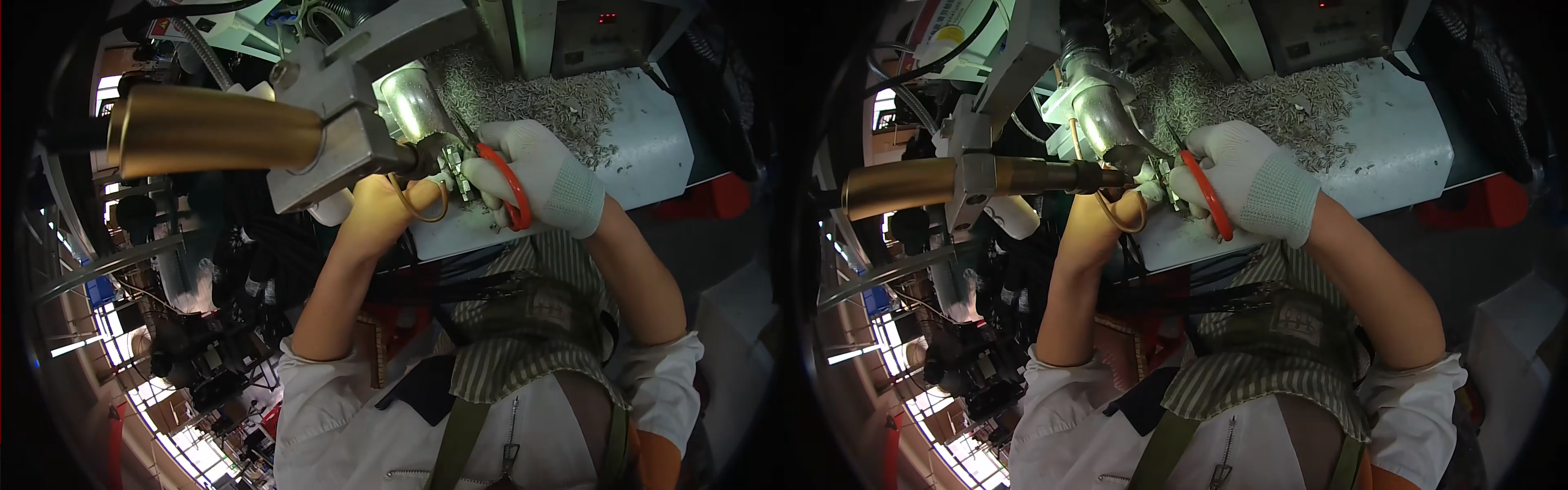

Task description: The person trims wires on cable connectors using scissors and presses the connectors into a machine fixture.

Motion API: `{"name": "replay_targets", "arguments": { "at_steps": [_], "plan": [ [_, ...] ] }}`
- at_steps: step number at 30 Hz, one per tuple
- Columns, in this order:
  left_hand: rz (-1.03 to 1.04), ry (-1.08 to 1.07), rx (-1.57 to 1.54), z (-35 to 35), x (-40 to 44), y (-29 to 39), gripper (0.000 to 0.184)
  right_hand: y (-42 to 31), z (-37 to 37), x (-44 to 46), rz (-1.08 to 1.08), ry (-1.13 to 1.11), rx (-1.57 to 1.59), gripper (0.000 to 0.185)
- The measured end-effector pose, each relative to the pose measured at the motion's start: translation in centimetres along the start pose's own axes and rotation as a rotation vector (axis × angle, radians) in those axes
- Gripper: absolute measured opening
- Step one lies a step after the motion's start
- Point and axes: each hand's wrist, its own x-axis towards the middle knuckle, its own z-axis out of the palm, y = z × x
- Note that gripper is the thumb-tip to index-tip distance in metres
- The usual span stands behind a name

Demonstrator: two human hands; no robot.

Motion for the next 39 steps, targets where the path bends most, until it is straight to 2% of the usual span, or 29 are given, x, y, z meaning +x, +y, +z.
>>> {"name": "replay_targets", "arguments": {
  "at_steps": [2,4,5,8,16,21,26,28,29,31,33,34,35,36,37,38,39],
  "plan": [
    [0.020,0.005,-0.004,0.0,0.0,0.0,0.012,-0.1,-0.1,0.0,-0.014,-0.003,-0.002,0.024],
    [0.187,-0.016,0.144,-0.2,0.3,-0.2,0.011,-0.1,-0.1,0.0,-0.027,-0.004,-0.002,0.024],
    [0.094,-0.104,0.200,-0.7,0.1,0.5,0.013,0.0,-0.1,0.1,-0.022,-0.011,0.007,0.024],
    [0.120,-0.047,0.056,0.2,-0.3,0.4,0.010,0.4,-0.2,0.3,-0.036,-0.026,0.018,0.024],
    [0.219,-0.107,0.046,0.0,-0.4,0.5,0.010,0.5,-0.3,0.6,-0.079,-0.042,-0.014,0.025],
    [0.185,-0.016,0.072,0.0,-0.2,0.0,0.014,-0.3,0.1,0.1,-0.021,0.012,0.039,0.026],
    [0.145,0.019,0.039,0.1,-0.8,-0.6,0.015,0.7,0.1,0.3,-0.096,0.028,-0.039,0.023],
    [0.043,-0.331,-0.373,-1.4,-0.5,-1.3,0.012,0.7,0.1,-0.2,-0.095,0.039,-0.040,0.021],
    [0.047,-0.329,-0.371,-1.0,-1.1,-1.4,0.012,0.7,0.0,-0.9,-0.116,0.058,-0.057,0.022],
    [0.067,0.224,-0.281,0.5,-3.5,-0.5,0.020,0.9,-0.1,-2.7,-0.140,0.068,-0.077,0.022],
    [0.120,0.019,-0.354,-0.8,-5.7,-1.9,0.018,1.5,0.2,-5.1,-0.330,0.488,-0.774,0.026],
    [0.099,-0.086,-0.384,-0.9,-7.0,-2.0,0.018,1.1,0.8,-6.0,-0.326,0.473,-0.776,0.026],
    [0.031,-0.076,-0.119,-0.3,-8.4,-1.2,0.017,0.4,1.3,-7.0,-0.289,0.442,-0.684,0.028],
    [0.025,-0.079,-0.127,0.6,-8.6,-0.8,0.017,0.0,1.6,-7.7,-0.251,0.417,-0.594,0.030],
    [0.285,-0.086,0.169,1.7,-8.8,-0.6,0.026,-0.1,1.8,-8.0,-0.241,0.417,-0.598,0.030],
    [0.549,-0.091,0.466,2.5,-8.9,-0.3,0.036,-0.2,1.9,-8.4,-0.118,0.172,-0.352,0.030],
    [0.532,-0.104,0.614,2.9,-9.4,-0.1,0.051,-0.4,2.0,-8.6,0.000,-0.068,-0.103,0.031]
  ]
}}
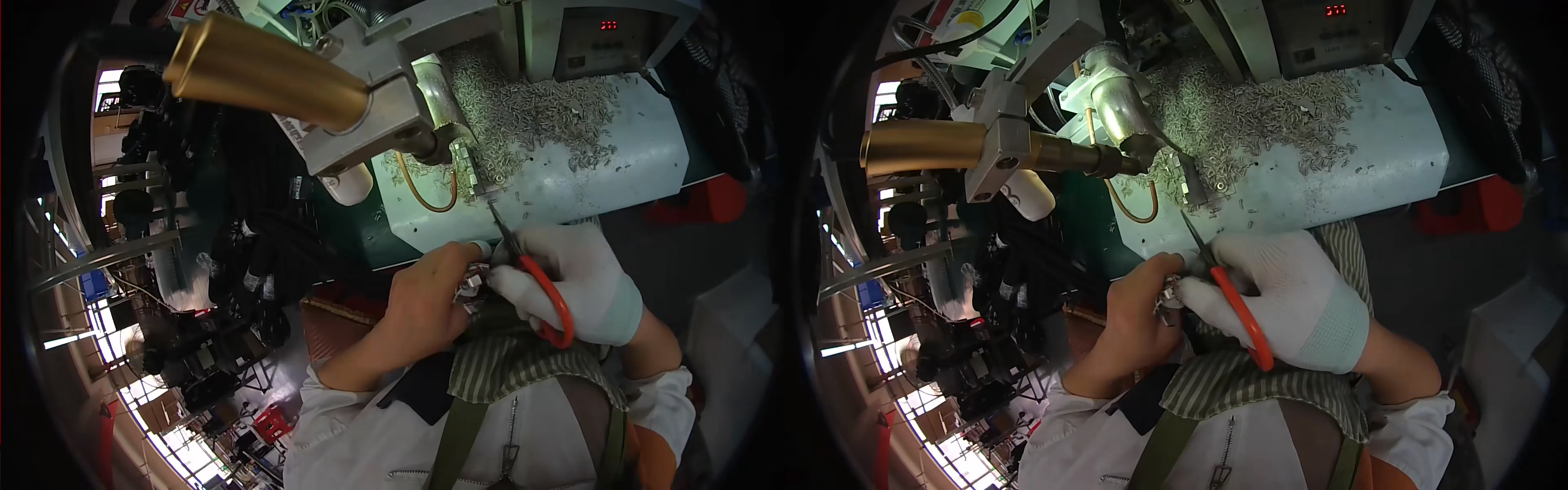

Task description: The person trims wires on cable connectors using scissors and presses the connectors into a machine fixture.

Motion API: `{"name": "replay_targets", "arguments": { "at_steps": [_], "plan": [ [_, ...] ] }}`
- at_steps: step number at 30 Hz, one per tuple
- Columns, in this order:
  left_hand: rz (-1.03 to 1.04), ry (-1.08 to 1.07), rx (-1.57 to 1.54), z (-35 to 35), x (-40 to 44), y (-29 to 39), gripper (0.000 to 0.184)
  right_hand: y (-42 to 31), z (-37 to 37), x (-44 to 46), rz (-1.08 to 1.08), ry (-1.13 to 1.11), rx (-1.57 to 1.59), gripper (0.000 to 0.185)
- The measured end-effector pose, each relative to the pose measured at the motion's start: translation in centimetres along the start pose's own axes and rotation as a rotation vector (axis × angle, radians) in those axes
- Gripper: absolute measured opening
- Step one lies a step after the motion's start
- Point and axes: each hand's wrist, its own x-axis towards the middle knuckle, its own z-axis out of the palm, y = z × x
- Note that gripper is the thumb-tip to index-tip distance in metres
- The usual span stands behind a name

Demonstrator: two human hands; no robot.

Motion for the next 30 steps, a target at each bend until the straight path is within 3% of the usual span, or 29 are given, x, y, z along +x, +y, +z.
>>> {"name": "replay_targets", "arguments": {
  "at_steps": [1,4,5,6,7,8,9,10,12,13,14,16,17,18,19,21,22,24,26,27,30],
  "plan": [
    [0.004,-0.002,-0.005,0.1,0.1,0.4,0.051,-0.8,0.3,-0.1,0.157,-0.029,0.153,0.030],
    [-0.004,-0.061,0.128,0.7,0.0,0.8,0.046,0.1,0.4,-0.4,0.122,0.105,0.169,0.026],
    [-0.026,0.039,-0.089,1.3,-0.6,0.3,0.045,0.7,0.5,-0.5,0.124,0.107,0.167,0.026],
    [-0.049,0.137,-0.304,1.5,-0.7,0.2,0.043,1.4,0.7,-0.7,-0.068,0.199,-0.065,0.018],
    [-0.050,0.136,-0.304,1.1,-0.7,0.2,0.043,1.8,0.7,-0.9,-0.262,0.286,-0.297,0.015],
    [-0.025,0.000,-0.342,0.1,-0.3,0.2,0.041,1.9,0.5,-1.0,-0.261,0.286,-0.295,0.015],
    [-0.001,-0.137,-0.379,-0.7,-0.1,0.0,0.040,1.9,0.3,-0.9,-0.460,0.272,-0.484,0.016],
    [0.000,-0.144,-0.377,-1.1,0.1,-0.4,0.040,2.0,0.2,-0.9,-0.657,0.258,-0.672,0.017],
    [0.010,-0.348,-0.689,-1.4,0.4,-1.0,0.037,2.4,0.0,-1.2,-0.694,0.271,-0.680,0.015],
    [0.012,-0.358,-0.688,-1.5,0.5,-0.5,0.037,2.5,-0.1,-1.4,-0.736,0.277,-0.693,0.015],
    [-0.068,-0.327,-0.652,-1.8,0.7,0.3,0.035,2.4,-0.3,-1.6,-0.731,0.288,-0.691,0.015],
    [-0.142,-0.305,-0.610,-1.4,0.9,1.1,0.032,1.4,-1.3,-2.4,-0.240,0.115,-0.223,0.015],
    [-0.093,-0.179,-0.578,-0.9,0.9,1.5,0.031,0.5,-1.6,-2.6,0.011,0.022,0.143,0.019],
    [-0.046,-0.052,-0.544,-0.6,1.0,1.7,0.029,0.7,-1.8,-2.5,0.010,0.028,0.149,0.019],
    [-0.045,-0.058,-0.542,-0.7,1.1,2.1,0.029,0.9,-2.0,-2.3,0.025,-0.027,0.204,0.021],
    [0.108,-0.082,-0.251,-1.0,1.7,2.8,0.030,1.0,-1.7,-2.3,0.035,-0.082,0.257,0.022],
    [0.110,-0.082,-0.248,-0.7,1.7,2.8,0.030,0.5,-0.8,-2.3,0.030,0.040,0.268,0.018],
    [0.093,0.169,-0.243,0.0,1.3,2.4,0.031,1.1,0.2,-2.0,0.019,0.156,0.280,0.016],
    [-0.004,0.236,-0.326,0.2,0.9,2.1,0.031,3.0,1.4,-0.7,-0.713,0.709,-0.544,0.019],
    [-0.101,0.299,-0.417,0.3,0.8,2.0,0.030,2.9,1.5,-0.9,-0.720,0.704,-0.538,0.019],
    [-0.101,0.300,-0.427,0.5,0.5,1.9,0.030,2.8,2.2,-1.9,-0.586,0.515,-0.750,0.025]
  ]
}}
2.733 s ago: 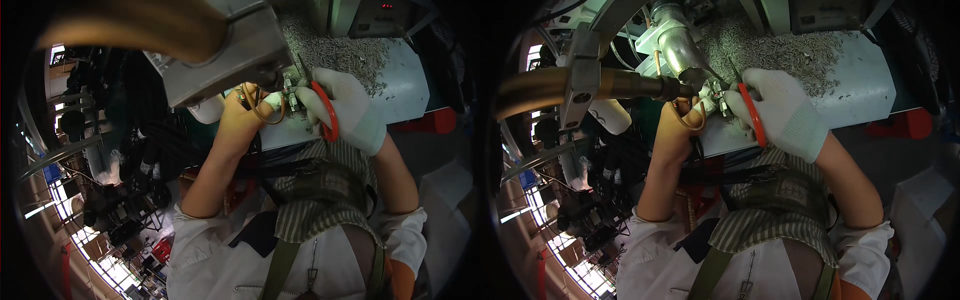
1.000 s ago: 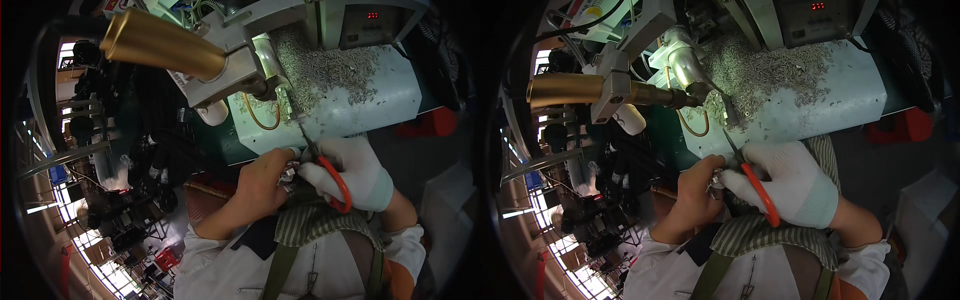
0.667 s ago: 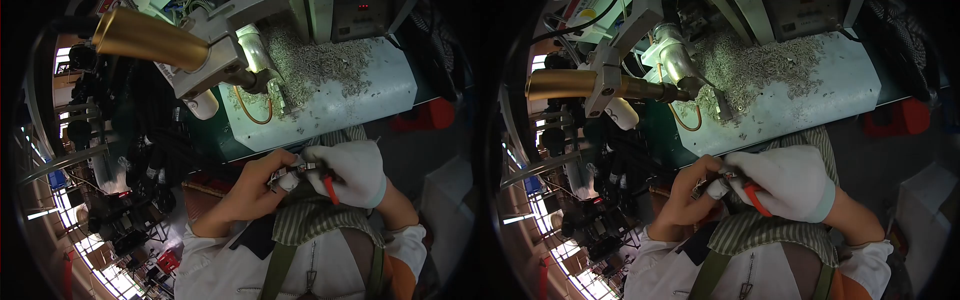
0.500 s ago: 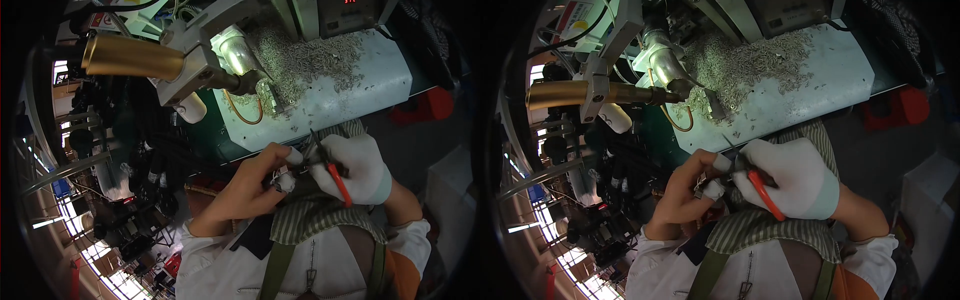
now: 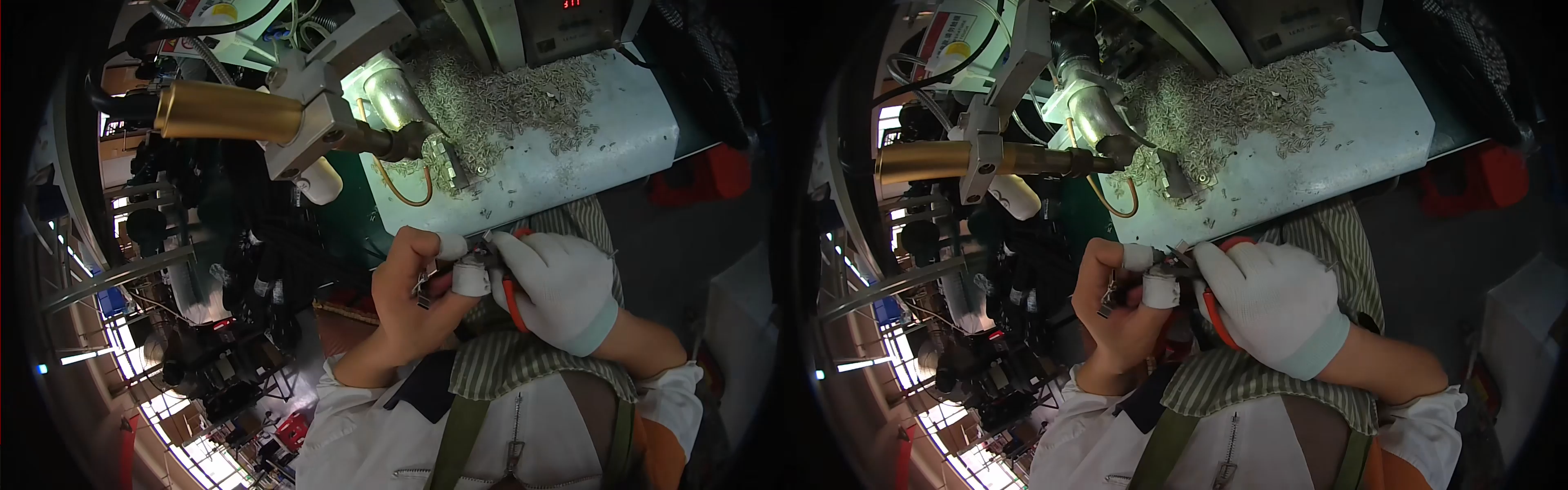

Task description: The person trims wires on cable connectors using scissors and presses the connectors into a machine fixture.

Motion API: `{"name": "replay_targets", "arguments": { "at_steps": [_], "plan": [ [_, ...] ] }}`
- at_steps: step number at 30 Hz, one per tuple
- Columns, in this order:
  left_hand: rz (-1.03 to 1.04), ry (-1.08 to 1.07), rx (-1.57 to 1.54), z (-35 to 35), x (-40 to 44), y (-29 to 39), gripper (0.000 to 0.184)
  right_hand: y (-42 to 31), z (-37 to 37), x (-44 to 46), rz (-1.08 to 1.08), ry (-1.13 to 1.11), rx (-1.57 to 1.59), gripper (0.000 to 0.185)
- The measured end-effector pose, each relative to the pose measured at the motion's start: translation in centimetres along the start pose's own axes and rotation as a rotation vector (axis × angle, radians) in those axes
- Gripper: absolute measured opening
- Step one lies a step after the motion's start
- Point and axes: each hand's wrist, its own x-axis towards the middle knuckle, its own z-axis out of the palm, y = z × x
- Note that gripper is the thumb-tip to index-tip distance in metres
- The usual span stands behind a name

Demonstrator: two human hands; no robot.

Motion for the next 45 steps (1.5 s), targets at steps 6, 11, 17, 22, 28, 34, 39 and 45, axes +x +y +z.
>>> {"name": "replay_targets", "arguments": {
  "at_steps": [6,11,17,22,28,34,39,45],
  "plan": [
    [0.229,0.012,0.141,0.0,-0.5,-1.3,0.034,-0.2,0.0,-0.3,0.136,-0.197,0.231,0.021],
    [0.441,-0.092,0.294,-0.9,0.3,-1.3,0.033,-0.7,0.1,0.0,0.258,-0.225,0.549,0.014],
    [-0.070,0.001,-0.100,-0.4,-1.0,-1.7,0.027,-1.0,-0.2,1.1,0.390,-0.388,0.624,0.013],
    [-0.222,0.002,-0.063,-0.5,-0.5,-1.3,0.024,0.0,2.8,0.9,0.079,-0.016,0.156,0.013],
    [-0.317,-0.075,-0.138,-0.3,0.5,-2.3,0.021,0.4,3.0,0.1,0.095,-0.124,0.068,0.017],
    [-0.407,-0.153,-0.301,-1.5,1.2,-3.6,0.017,1.4,1.8,-0.1,0.377,-0.242,0.486,0.013],
    [-0.614,-0.125,-0.582,-3.9,4.6,-6.4,0.005,3.4,-0.2,4.8,0.731,-0.302,0.704,0.027],
    [-0.533,-0.212,-0.479,-3.5,8.0,-7.4,0.011,4.5,2.4,9.0,0.633,-0.327,0.750,0.029]
  ]
}}
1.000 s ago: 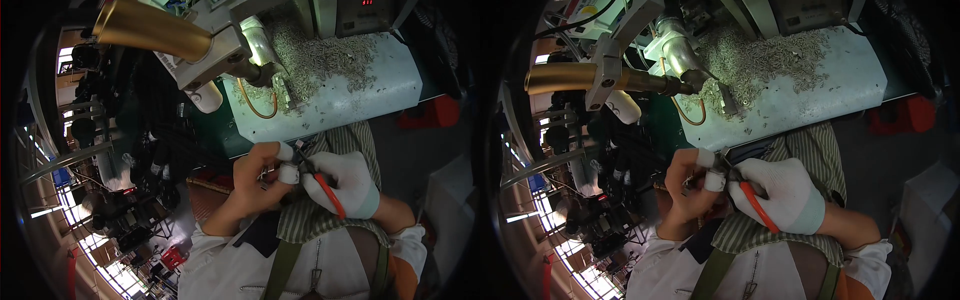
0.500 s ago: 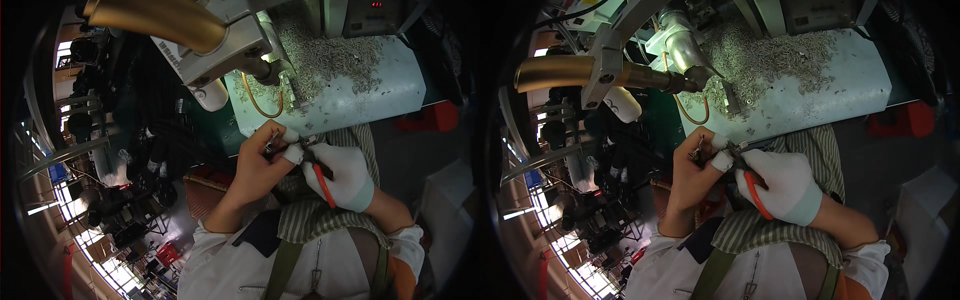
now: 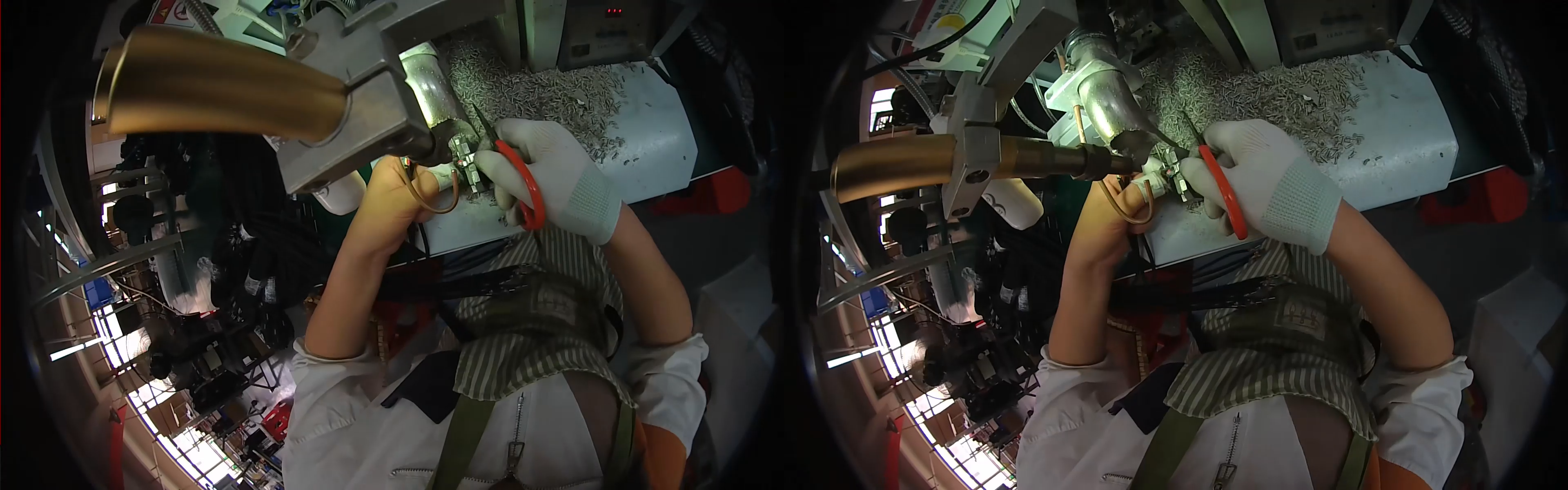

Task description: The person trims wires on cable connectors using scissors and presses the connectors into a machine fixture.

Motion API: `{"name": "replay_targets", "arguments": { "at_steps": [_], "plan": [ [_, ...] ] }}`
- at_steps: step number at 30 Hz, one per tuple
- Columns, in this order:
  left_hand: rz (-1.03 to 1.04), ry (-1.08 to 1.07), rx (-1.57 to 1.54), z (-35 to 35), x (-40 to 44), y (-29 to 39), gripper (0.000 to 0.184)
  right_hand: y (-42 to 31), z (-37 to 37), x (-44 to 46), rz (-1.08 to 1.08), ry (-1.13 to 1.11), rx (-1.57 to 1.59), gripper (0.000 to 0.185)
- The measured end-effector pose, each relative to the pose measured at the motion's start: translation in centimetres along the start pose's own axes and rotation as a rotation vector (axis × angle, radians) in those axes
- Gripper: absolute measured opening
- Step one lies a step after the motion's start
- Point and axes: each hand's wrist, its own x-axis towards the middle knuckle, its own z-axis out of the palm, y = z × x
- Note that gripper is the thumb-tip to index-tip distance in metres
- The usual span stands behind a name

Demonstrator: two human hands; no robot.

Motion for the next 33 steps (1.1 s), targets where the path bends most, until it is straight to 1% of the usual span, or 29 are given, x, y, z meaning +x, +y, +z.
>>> {"name": "replay_targets", "arguments": {
  "at_steps": [1,2,3,5,7,8,9,11,12,13,15,16,17,18,20,22,24,25,27,29,30,32,33],
  "plan": [
    [-0.009,0.054,0.145,0.3,0.2,0.4,0.014,-0.1,-0.2,0.3,0.000,0.004,0.004,0.029],
    [-0.029,0.097,0.185,0.8,-0.1,1.1,0.020,-0.2,-0.4,0.6,0.006,-0.032,-0.010,0.028],
    [-0.033,0.094,0.187,1.2,0.0,1.1,0.020,-0.3,-0.5,0.8,0.013,-0.070,-0.024,0.027],
    [0.161,0.162,0.287,1.6,0.1,1.0,0.017,-0.4,-0.5,1.0,0.018,-0.074,0.003,0.027],
    [0.168,0.127,0.338,1.4,0.0,1.2,0.015,-0.2,-0.5,1.2,0.022,-0.081,0.027,0.027],
    [0.179,0.092,0.390,1.3,0.0,1.3,0.014,0.0,-0.5,1.4,-0.017,-0.076,-0.033,0.027],
    [0.179,0.091,0.389,1.3,-0.1,1.3,0.014,0.2,-0.5,1.6,-0.055,-0.069,-0.093,0.028],
    [0.198,0.112,0.442,1.4,-0.3,1.1,0.014,0.5,-0.8,1.9,-0.083,-0.078,-0.115,0.028],
    [0.197,0.109,0.442,1.3,-0.3,1.1,0.014,0.7,-0.9,2.0,-0.112,-0.090,-0.137,0.028],
    [0.209,0.116,0.414,1.2,-0.4,1.0,0.010,0.9,-0.9,2.1,-0.111,-0.087,-0.136,0.028],
    [0.222,0.122,0.387,1.1,-0.5,0.7,0.007,1.1,-0.8,2.4,-0.188,-0.060,-0.183,0.029],
    [0.276,0.104,0.475,0.9,-0.7,0.4,0.006,0.8,-0.9,2.2,-0.190,-0.058,-0.183,0.029],
    [0.331,0.087,0.563,0.8,-0.8,0.3,0.006,0.1,-1.0,1.9,-0.094,-0.107,-0.095,0.030],
    [0.336,0.086,0.566,1.0,-0.9,0.7,0.006,-0.3,-1.0,1.8,0.002,-0.156,-0.007,0.030],
    [0.235,0.086,0.601,1.7,-1.1,1.7,0.008,-0.2,-1.1,2.0,-0.016,-0.161,-0.003,0.030],
    [0.210,0.078,0.551,1.7,-1.1,1.8,0.009,0.9,-1.2,2.3,-0.030,-0.165,0.003,0.030],
    [0.180,0.072,0.497,1.7,-1.1,1.8,0.010,1.9,-1.4,3.1,-0.702,-0.138,-0.459,0.030],
    [0.182,0.074,0.484,1.7,-1.0,1.6,0.009,1.6,-1.4,2.8,-0.703,-0.139,-0.459,0.030],
    [0.183,0.078,0.470,1.3,-0.9,1.1,0.009,0.2,-1.4,2.0,0.019,-0.239,0.092,0.028],
    [0.366,0.023,0.581,0.7,-0.6,0.4,0.008,-0.2,-1.4,1.9,0.018,-0.227,0.086,0.027],
    [0.367,0.023,0.581,0.8,-0.5,0.4,0.008,-0.3,-1.4,1.8,0.018,-0.215,0.081,0.026],
    [0.268,0.104,0.444,1.1,-0.3,0.5,0.006,-0.4,-1.4,1.7,0.018,-0.212,0.096,0.026],
    [0.272,0.104,0.445,1.2,-0.4,0.7,0.006,-0.4,-1.4,1.6,0.020,-0.210,0.111,0.025]
  ]
}}
